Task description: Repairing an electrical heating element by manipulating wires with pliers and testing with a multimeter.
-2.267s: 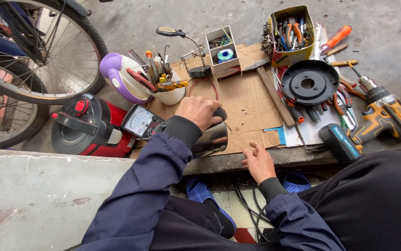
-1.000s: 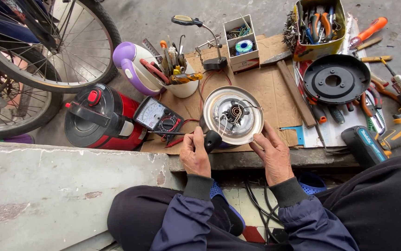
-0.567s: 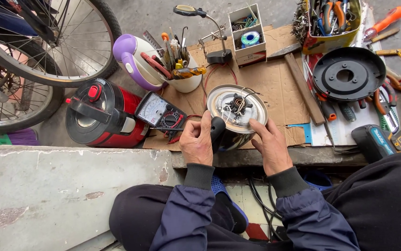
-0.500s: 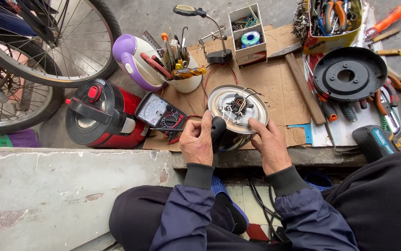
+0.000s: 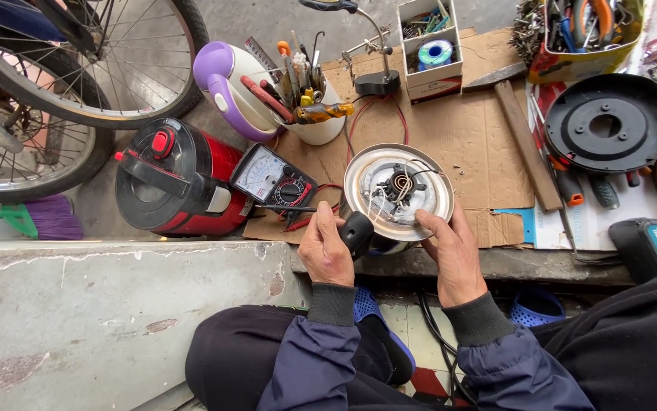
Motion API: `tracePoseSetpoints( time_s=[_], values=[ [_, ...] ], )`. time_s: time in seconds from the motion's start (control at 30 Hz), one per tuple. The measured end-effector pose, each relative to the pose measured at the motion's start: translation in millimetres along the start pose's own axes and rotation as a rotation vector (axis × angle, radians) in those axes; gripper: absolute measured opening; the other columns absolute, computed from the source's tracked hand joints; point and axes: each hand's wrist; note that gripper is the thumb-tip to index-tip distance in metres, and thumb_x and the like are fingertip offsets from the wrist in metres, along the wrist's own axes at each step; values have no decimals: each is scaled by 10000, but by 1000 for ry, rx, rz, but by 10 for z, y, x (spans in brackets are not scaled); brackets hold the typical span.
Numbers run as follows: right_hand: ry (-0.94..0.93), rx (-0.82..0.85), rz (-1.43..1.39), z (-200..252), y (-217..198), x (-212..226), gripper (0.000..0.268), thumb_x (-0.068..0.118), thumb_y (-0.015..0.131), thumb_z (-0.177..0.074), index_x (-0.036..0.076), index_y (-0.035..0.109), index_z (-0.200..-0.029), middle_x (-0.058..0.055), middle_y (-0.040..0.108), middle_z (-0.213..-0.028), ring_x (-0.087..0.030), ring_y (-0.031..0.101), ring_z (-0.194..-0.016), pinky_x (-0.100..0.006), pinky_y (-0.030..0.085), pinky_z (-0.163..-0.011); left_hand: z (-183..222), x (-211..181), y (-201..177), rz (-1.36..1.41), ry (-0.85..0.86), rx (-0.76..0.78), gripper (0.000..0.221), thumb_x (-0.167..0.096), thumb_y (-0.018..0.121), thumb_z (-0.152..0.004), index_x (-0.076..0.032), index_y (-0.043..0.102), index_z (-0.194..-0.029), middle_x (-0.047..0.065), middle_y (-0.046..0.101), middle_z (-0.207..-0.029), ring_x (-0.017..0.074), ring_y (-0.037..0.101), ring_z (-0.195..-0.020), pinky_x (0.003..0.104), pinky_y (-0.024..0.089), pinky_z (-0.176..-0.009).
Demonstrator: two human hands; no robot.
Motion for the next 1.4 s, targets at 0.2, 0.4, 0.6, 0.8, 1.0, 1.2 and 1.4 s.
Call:
tracePoseSetpoints(
  time_s=[0.2, 0.4, 0.6, 0.8, 1.0, 1.2, 1.4],
  values=[
    [-19, -7, 7, -75, -74, -186, 885, 255, 767, -912, 211, 437, -1732, -177, 429, -1720, -306, 433, -1479, -595, 395, -1227, 93, -72, -23, -1, -1, -12, 536, -466, 553, -1144, -179, 723, -724, 135, 721, -654, 339, 746, -698, 400, 631, -793],
    [-55, -32, 27, -172, -225, -459, 868, 308, 738, -952, 248, 406, -1752, -157, 405, -1720, -321, 439, -1475, -596, 409, -1213, 268, -85, -44, -47, 36, 13, 523, -490, 571, -1119, -208, 726, -706, 122, 700, -614, 350, 761, -678, 392, 638, -752],
    [-76, -47, -28, -280, -374, -672, 815, 335, 676, -986, 238, 398, -1746, -184, 354, -1725, -355, 411, -1494, -622, 392, -1231, 402, -143, -6, -74, 143, 32, 497, -443, 548, -1132, -224, 684, -708, 75, 740, -629, 391, 789, -729, 444, 645, -725],
    [-107, -77, -86, -446, -517, -914, 758, 303, 626, -1020, 233, 407, -1742, -180, 357, -1697, -343, 429, -1447, -601, 436, -1189, 530, -224, -21, -105, 273, 60, 475, -403, 557, -1148, -222, 636, -716, 52, 737, -617, 356, 801, -683, 431, 652, -675],
    [-91, -114, -134, -698, -712, -1213, 663, 316, 614, -996, 243, 524, -1649, -125, 518, -1506, -255, 524, -1270, -483, 544, -1072, 571, -338, -58, -123, 360, 77, 464, -397, 545, -1147, -235, 606, -717, 47, 693, -566, 359, 789, -651, 405, 648, -644],
    [-103, -129, -143, -900, -885, -1416, 583, 332, 624, -990, 236, 597, -1565, -104, 582, -1387, -224, 567, -1181, -445, 577, -1001, 608, -266, -35, -135, 388, 83, 465, -392, 556, -1146, -227, 578, -712, 70, 655, -523, 364, 774, -604, 401, 640, -615],
    [-87, -166, -150, -944, -911, -1438, 490, 332, 635, -969, 228, 653, -1447, -71, 612, -1273, -185, 599, -1093, -405, 595, -959, 622, -207, -23, -145, 437, 94, 452, -394, 553, -1147, -226, 577, -728, 81, 640, -513, 357, 774, -589, 400, 634, -605]
  ],
)
Point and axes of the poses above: each hand's wrist, its own z-axis away from the middle knuckle, its own y-axis out of the palm, x = y × z
